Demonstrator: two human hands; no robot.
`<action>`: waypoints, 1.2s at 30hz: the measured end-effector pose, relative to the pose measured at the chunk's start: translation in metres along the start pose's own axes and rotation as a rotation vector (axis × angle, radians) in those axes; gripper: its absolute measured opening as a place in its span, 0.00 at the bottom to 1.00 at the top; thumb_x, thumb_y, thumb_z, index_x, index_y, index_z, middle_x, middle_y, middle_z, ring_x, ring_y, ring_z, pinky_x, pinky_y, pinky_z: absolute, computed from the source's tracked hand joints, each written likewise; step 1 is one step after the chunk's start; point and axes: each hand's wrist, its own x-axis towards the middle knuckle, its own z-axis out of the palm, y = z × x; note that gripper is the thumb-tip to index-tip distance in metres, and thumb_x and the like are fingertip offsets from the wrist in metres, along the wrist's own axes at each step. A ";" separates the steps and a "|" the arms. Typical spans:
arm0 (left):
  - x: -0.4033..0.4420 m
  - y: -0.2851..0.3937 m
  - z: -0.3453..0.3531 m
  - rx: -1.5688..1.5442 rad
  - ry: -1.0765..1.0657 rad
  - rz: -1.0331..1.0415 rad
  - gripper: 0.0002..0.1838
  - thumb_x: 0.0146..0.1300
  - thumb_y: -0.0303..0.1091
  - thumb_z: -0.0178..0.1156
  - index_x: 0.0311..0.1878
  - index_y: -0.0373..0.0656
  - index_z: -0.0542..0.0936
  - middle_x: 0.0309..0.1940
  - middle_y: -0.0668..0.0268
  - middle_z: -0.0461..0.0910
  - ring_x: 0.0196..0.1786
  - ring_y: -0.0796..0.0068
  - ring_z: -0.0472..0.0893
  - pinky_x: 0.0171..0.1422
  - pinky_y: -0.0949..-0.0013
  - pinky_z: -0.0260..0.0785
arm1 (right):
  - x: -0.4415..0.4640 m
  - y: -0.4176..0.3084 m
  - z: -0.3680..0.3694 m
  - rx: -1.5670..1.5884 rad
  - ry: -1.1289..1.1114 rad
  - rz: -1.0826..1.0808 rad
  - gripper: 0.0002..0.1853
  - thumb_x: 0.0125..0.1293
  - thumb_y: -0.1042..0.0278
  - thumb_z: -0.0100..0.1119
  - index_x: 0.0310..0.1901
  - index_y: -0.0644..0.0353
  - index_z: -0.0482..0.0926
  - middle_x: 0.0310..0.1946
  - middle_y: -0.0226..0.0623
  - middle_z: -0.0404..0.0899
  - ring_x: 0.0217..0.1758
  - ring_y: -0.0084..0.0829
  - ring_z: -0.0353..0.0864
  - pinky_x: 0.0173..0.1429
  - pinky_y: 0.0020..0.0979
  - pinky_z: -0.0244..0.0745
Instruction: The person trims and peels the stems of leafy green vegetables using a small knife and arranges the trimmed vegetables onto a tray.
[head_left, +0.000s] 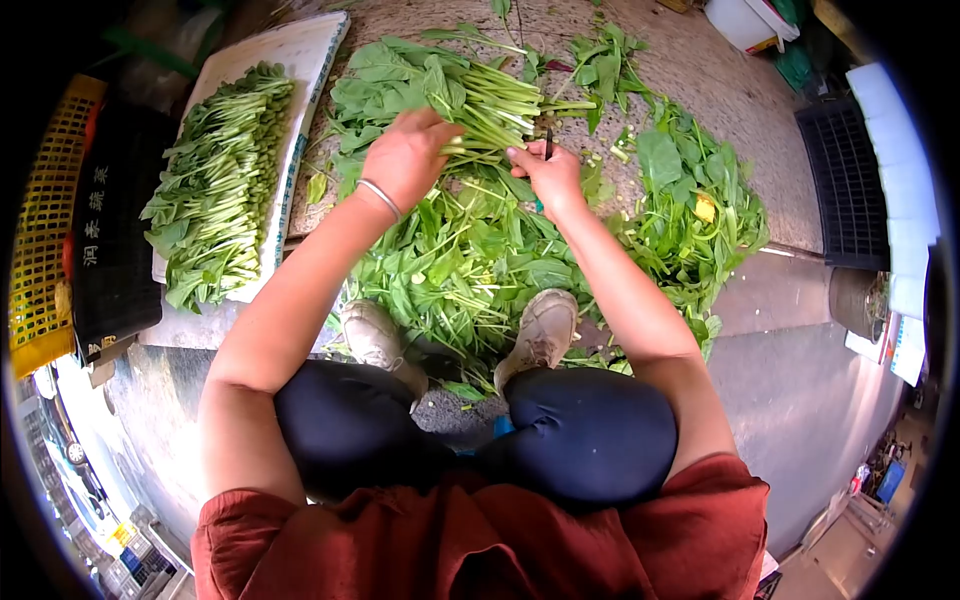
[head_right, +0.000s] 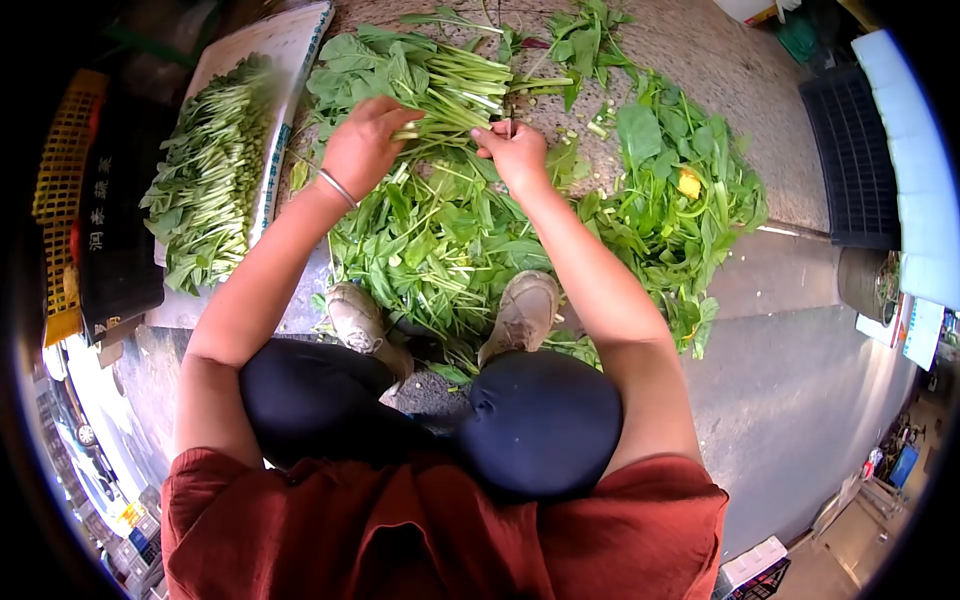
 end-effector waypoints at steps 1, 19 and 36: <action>0.005 0.004 -0.001 0.087 -0.077 0.050 0.25 0.47 0.23 0.56 0.51 0.52 0.76 0.55 0.69 0.71 0.58 0.69 0.69 0.49 0.67 0.73 | -0.003 -0.003 0.001 -0.002 -0.001 0.000 0.13 0.53 0.69 0.67 0.36 0.66 0.75 0.28 0.34 0.79 0.25 0.22 0.77 0.31 0.21 0.70; 0.034 0.016 -0.046 -0.398 0.218 -0.060 0.18 0.55 0.21 0.56 0.51 0.40 0.70 0.45 0.62 0.75 0.51 0.69 0.74 0.53 0.70 0.68 | -0.024 -0.048 -0.025 -0.218 -0.189 0.089 0.33 0.65 0.39 0.41 0.45 0.68 0.75 0.29 0.40 0.79 0.30 0.26 0.79 0.31 0.26 0.72; 0.007 0.029 -0.090 -1.505 -0.342 -0.202 0.18 0.65 0.38 0.53 0.54 0.40 0.69 0.36 0.67 0.77 0.38 0.81 0.75 0.40 0.76 0.70 | -0.093 -0.147 0.010 -0.079 -0.628 -0.393 0.27 0.66 0.66 0.50 0.64 0.65 0.58 0.42 0.29 0.72 0.38 0.17 0.68 0.43 0.20 0.65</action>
